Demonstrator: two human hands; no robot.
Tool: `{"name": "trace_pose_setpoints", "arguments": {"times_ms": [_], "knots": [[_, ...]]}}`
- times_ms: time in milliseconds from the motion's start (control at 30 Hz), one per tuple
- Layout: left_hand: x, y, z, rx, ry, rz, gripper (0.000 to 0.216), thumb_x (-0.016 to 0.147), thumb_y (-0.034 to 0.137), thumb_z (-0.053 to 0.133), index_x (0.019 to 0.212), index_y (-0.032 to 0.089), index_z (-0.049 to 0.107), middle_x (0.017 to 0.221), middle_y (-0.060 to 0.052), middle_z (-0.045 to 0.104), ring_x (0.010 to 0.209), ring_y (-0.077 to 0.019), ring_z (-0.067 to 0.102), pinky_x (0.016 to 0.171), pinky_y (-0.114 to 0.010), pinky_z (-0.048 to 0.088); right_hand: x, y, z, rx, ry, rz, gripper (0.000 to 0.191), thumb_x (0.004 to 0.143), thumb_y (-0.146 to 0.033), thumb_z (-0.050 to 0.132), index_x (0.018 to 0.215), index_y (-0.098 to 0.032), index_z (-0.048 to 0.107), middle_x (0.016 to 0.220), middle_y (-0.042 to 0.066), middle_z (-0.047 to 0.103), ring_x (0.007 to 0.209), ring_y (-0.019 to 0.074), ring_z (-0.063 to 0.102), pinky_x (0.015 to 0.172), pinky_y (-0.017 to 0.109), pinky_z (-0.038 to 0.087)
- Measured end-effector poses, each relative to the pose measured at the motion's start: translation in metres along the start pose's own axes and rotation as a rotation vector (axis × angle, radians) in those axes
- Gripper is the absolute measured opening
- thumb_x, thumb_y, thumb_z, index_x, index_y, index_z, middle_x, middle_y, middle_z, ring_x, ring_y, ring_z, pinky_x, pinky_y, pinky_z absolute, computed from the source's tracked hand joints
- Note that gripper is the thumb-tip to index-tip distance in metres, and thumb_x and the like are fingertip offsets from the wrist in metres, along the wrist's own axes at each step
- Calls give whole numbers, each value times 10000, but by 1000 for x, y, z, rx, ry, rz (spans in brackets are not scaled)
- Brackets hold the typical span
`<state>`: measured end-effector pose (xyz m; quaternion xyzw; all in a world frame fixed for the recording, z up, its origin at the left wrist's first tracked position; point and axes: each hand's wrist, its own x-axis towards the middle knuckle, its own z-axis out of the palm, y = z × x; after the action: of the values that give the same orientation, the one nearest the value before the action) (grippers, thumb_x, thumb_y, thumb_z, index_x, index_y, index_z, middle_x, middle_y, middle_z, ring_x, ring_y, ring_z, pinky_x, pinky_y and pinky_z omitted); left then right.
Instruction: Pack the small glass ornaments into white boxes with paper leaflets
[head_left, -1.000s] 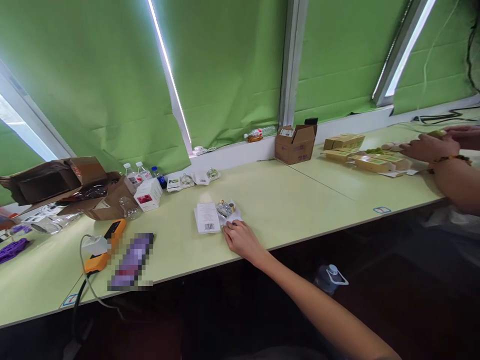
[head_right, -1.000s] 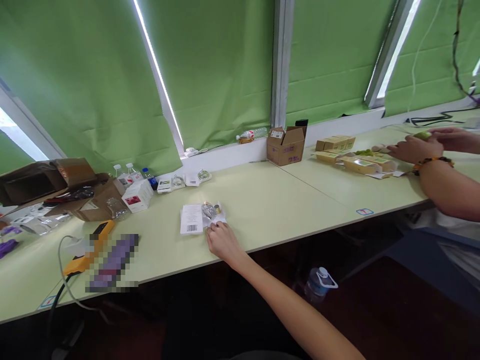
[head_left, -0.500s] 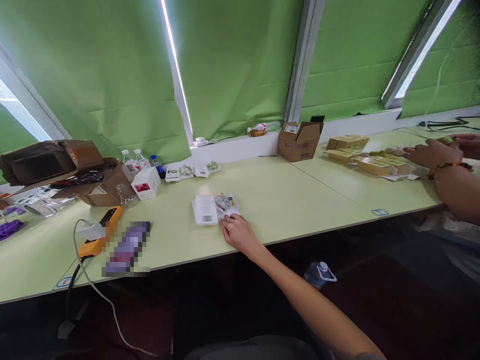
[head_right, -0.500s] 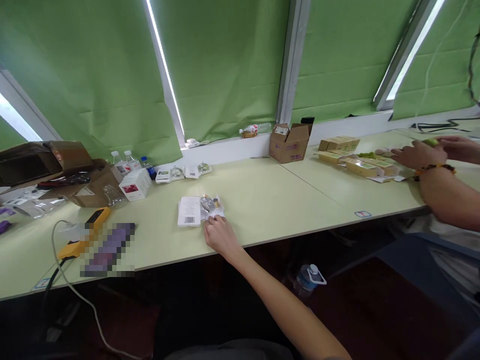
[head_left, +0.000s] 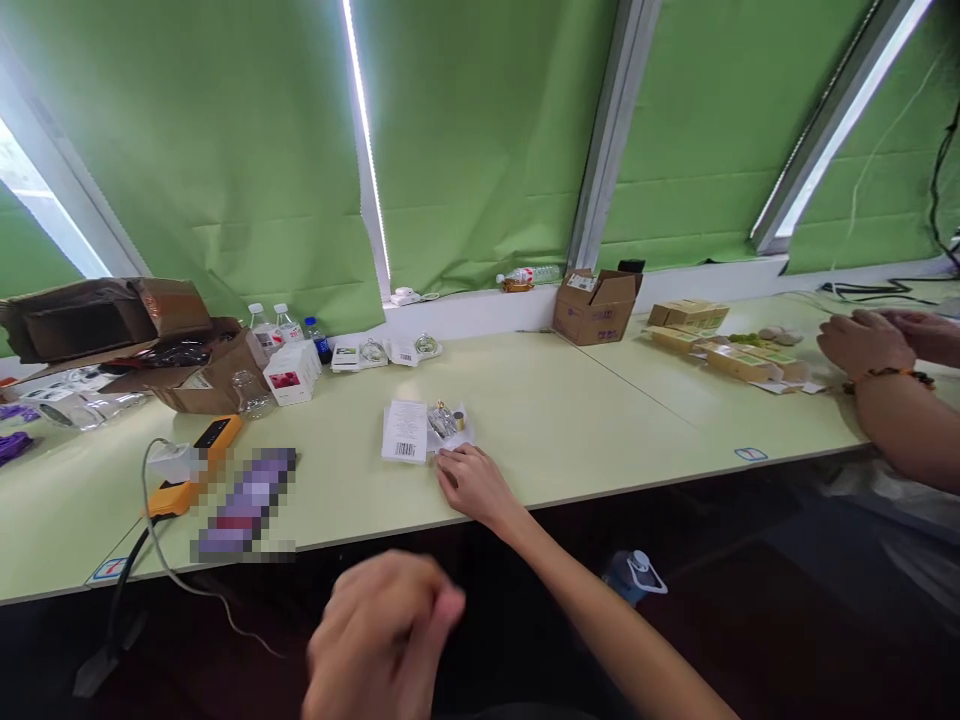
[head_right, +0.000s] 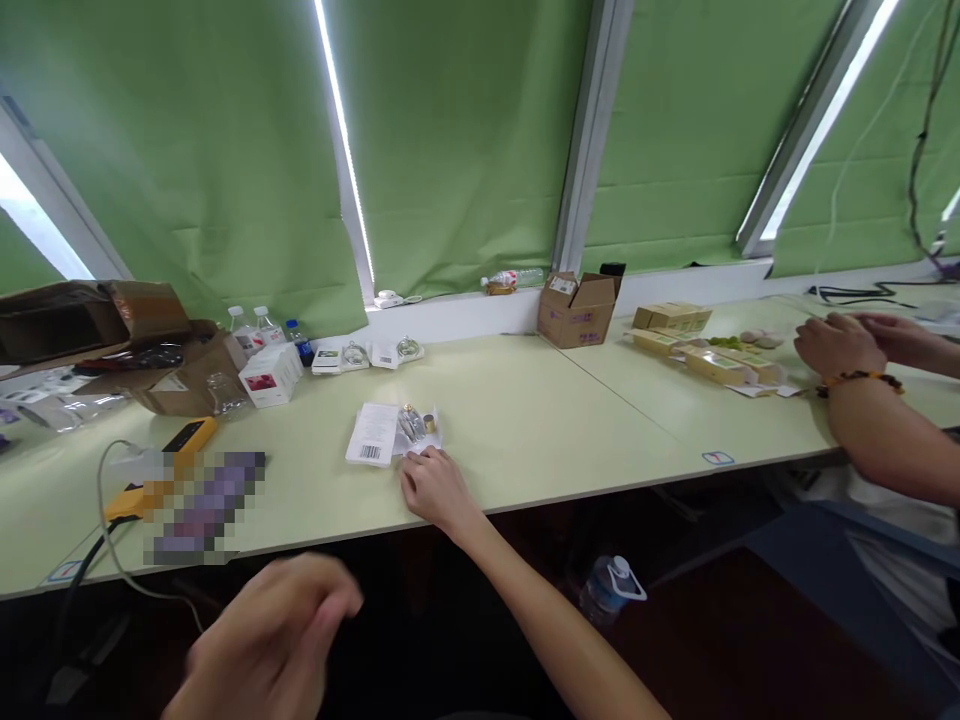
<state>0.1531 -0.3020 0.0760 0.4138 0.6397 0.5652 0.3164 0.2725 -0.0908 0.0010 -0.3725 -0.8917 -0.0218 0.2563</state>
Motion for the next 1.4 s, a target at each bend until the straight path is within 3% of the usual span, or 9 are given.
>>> {"name": "trace_pose_setpoints", "arguments": {"times_ms": [33,100,200,267,367,500,667,1033,1400], "knots": [[20,-1,14,-4,-47,105,256,700,515,703,687,265,652,752,-54,664,745,-228,639,741,-380,561,0,2,0,32,44,10,290,957,-253,422,1063,-193,686,1127,81,687,1026,221,581,929,338,423],[54,-6,38,113,-211,506,243,870,417,559,769,213,642,732,-51,652,698,-175,619,712,-312,534,3,8,-1,86,164,74,322,968,-258,390,1101,-188,675,1145,86,681,1055,216,578,942,343,423],[88,-19,64,349,-203,666,270,970,320,392,953,202,635,859,-49,675,735,-143,631,689,-252,501,13,19,-7,101,313,201,359,971,-323,388,1187,-170,630,1183,116,651,1113,240,549,963,374,405],[102,-28,77,588,-216,664,306,987,292,333,1060,219,621,984,-57,671,789,-156,648,674,-253,489,22,27,-11,67,298,253,412,944,-391,446,1254,-154,578,1238,136,610,1143,261,520,970,382,390],[116,-37,93,890,-160,607,292,968,297,375,1119,193,601,1132,-100,622,819,-193,657,621,-273,478,38,37,-14,18,167,287,530,880,-467,542,1301,-145,529,1263,144,581,1168,282,485,969,382,372],[129,-48,110,1050,-116,550,396,942,345,432,1274,145,517,1284,-165,536,845,-214,662,610,-279,480,55,43,-13,-13,28,303,554,856,-488,574,1290,-146,530,1215,140,606,1160,273,487,955,361,364],[135,-61,117,1045,-102,529,579,930,442,425,1418,132,387,1383,-214,463,887,-245,654,680,-320,498,64,42,-11,-7,-63,293,404,866,-390,574,1196,-159,593,1108,119,655,1078,233,556,904,301,385],[135,-64,116,1029,-108,502,479,937,468,401,1295,181,534,1397,-180,451,954,-259,635,742,-356,491,78,58,-5,26,-111,355,288,849,-357,586,1030,-141,646,1014,107,696,935,215,625,734,257,397],[132,-67,115,1016,-68,539,392,948,424,400,1228,206,565,1379,-136,474,952,-249,638,723,-360,496,121,90,7,81,-107,438,312,816,-324,629,1050,-122,664,1034,122,703,947,220,627,698,237,372]]}}
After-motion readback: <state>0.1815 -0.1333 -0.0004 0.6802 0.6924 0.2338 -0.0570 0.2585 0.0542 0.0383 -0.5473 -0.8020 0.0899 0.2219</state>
